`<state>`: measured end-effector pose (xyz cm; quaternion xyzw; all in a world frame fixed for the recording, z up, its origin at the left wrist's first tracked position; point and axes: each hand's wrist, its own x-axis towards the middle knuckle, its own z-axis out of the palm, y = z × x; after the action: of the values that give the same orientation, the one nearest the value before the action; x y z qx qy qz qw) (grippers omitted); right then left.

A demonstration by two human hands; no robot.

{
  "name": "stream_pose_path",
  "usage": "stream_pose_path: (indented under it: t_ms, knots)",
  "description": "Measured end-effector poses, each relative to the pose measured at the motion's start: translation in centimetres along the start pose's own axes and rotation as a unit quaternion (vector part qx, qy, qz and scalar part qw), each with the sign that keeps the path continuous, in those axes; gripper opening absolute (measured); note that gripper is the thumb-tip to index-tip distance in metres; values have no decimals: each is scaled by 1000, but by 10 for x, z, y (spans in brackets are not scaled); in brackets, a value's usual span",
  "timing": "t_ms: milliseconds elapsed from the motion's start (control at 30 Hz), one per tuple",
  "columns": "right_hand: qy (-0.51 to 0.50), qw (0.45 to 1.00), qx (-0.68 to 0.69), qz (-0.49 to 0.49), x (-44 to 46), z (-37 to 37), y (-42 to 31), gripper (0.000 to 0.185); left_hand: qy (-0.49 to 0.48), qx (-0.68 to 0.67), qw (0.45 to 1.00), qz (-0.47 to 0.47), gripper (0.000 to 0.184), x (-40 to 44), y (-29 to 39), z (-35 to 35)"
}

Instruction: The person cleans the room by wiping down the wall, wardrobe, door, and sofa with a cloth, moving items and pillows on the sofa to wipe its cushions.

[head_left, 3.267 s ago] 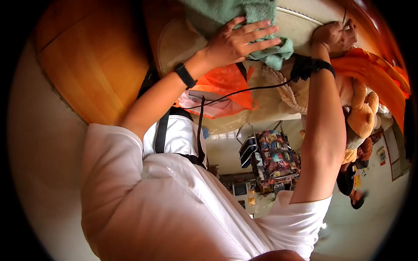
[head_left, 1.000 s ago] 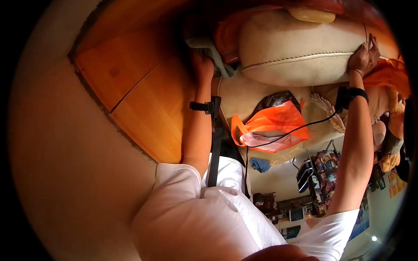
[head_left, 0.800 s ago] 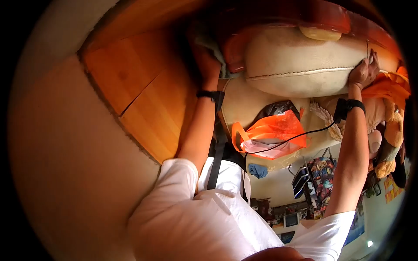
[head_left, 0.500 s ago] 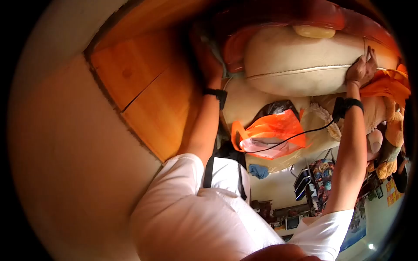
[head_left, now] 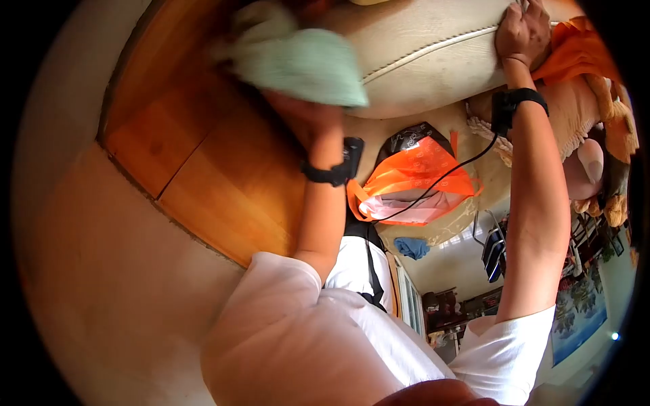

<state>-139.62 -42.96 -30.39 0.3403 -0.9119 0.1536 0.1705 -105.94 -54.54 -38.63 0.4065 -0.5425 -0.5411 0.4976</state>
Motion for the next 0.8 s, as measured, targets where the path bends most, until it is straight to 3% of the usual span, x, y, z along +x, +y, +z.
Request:
stream_pose_path:
  t_ms: [33, 67, 100, 133, 200, 267, 333, 433, 467, 533, 567, 600, 700, 733, 800]
  knots:
    - [111, 992, 51, -14, -3, 7, 5, 35, -54, 122, 983, 130, 56, -9, 18, 27]
    - [109, 993, 49, -13, -3, 3, 6, 35, -106, 239, 931, 255, 56, -18, 48, 56]
    - [92, 993, 67, -17, -2, -2, 1, 35, -177, 417, 868, 202, 49, -26, 68, 69]
    - [76, 993, 85, -22, 0, -4, -3, 35, -206, 316, 910, 176, 50, -20, 92, 85]
    - [76, 994, 78, -25, 0, -5, -1, 36, -303, 246, 903, 181, 54, -13, 102, 85]
    - [73, 994, 70, -32, -2, -8, 3, 37, -400, 238, 882, 75, 63, 0, 114, 66]
    - [63, 997, 32, -35, 0, -5, -2, 39, -401, 235, 885, 24, 65, 14, 119, 56]
    - [63, 997, 26, -36, -2, -6, -3, 39, -390, 356, 841, 121, 65, 35, 117, 53]
    - [66, 997, 35, -34, -2, -4, -2, 39, -393, 353, 841, 117, 65, 35, 131, 62]
    - [70, 996, 41, -43, 0, -4, -1, 39, -448, 425, 786, 34, 62, 32, 163, 86]
    - [74, 996, 40, -43, 0, -3, -2, 38, -431, 431, 792, 44, 61, 28, 162, 87]
    - [75, 996, 38, -43, -1, -2, -2, 38, -446, 412, 784, 128, 60, 23, 151, 105]
    - [86, 994, 55, -50, -1, 0, 0, 35, -393, 413, 800, 186, 59, 3, 130, 128]
    - [80, 994, 53, -58, 0, 2, 3, 35, -425, 366, 814, 151, 60, -2, 128, 128]
    - [85, 993, 27, -80, 3, 6, 10, 34, -476, 349, 778, 215, 64, -4, 130, 119]
